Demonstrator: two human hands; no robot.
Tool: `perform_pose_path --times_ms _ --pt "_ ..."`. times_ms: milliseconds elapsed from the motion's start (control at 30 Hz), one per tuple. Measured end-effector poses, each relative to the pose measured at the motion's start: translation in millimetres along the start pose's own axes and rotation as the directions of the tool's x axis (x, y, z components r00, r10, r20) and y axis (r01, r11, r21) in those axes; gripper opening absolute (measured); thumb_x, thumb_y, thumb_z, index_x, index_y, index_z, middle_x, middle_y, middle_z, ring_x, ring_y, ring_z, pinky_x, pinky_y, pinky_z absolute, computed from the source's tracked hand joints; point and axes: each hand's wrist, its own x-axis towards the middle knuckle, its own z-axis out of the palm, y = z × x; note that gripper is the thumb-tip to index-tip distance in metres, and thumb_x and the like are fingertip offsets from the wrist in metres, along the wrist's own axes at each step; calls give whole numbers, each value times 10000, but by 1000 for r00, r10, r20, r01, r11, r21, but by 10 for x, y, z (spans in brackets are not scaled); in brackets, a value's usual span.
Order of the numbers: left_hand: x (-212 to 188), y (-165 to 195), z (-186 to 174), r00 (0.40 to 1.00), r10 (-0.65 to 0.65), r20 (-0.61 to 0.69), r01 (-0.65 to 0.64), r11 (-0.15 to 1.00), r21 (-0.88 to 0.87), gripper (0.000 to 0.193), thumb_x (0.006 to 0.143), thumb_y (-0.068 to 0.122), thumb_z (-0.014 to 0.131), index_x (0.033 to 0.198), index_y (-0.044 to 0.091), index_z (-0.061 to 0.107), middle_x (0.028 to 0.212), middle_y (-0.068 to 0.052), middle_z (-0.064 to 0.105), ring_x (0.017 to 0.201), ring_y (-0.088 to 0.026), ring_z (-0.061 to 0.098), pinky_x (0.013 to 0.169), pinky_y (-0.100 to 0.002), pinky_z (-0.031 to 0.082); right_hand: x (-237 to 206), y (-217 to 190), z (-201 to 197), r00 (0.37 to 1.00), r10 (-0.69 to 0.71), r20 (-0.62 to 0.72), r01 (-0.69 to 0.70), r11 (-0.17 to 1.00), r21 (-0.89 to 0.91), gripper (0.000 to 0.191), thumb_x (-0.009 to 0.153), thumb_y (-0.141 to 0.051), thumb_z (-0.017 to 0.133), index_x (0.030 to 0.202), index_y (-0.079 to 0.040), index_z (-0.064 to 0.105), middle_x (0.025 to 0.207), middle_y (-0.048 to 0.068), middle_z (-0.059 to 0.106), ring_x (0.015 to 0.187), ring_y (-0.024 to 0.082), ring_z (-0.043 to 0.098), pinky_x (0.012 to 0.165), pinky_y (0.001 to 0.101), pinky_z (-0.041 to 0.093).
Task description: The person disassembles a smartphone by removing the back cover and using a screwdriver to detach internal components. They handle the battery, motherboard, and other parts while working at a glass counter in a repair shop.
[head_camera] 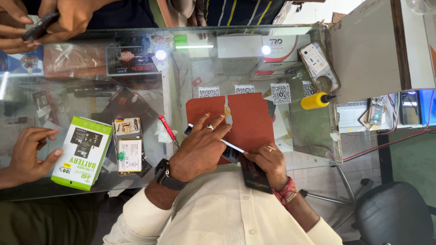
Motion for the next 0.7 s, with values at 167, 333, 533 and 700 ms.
perform_pose_path --times_ms 167,333,533,700 --pt "15 7 9 999 15 -33 -14 1000 27 121 712 45 709 785 41 805 1421 -167 553 1423 -355 400 1187 -593 193 10 -6 -70 999 -32 -1 32 999 39 309 687 -163 736 963 -24 730 955 88 725 811 238 672 775 387 501" --pt "0 29 8 1000 17 -21 -16 1000 18 139 686 49 712 787 47 807 1421 -169 547 1416 -359 399 1175 -576 216 11 -45 -34 999 -36 -28 36 999 12 263 721 -128 722 968 -36 722 936 67 727 839 234 693 796 371 515" --pt "-18 47 -4 997 47 -62 -45 998 38 133 707 58 693 764 57 813 1411 -174 559 1410 -359 412 1167 -549 246 -26 -22 39 999 -40 28 40 999 -2 230 722 -119 733 940 -46 735 849 51 711 765 220 680 735 383 498" --pt "-50 70 -48 989 73 -126 -65 996 68 114 710 70 691 743 57 800 1236 -172 654 1323 -363 517 1036 -511 371 -141 -38 35 977 139 -160 -117 983 141 206 757 -12 794 949 -47 729 885 62 729 787 198 703 725 336 516"
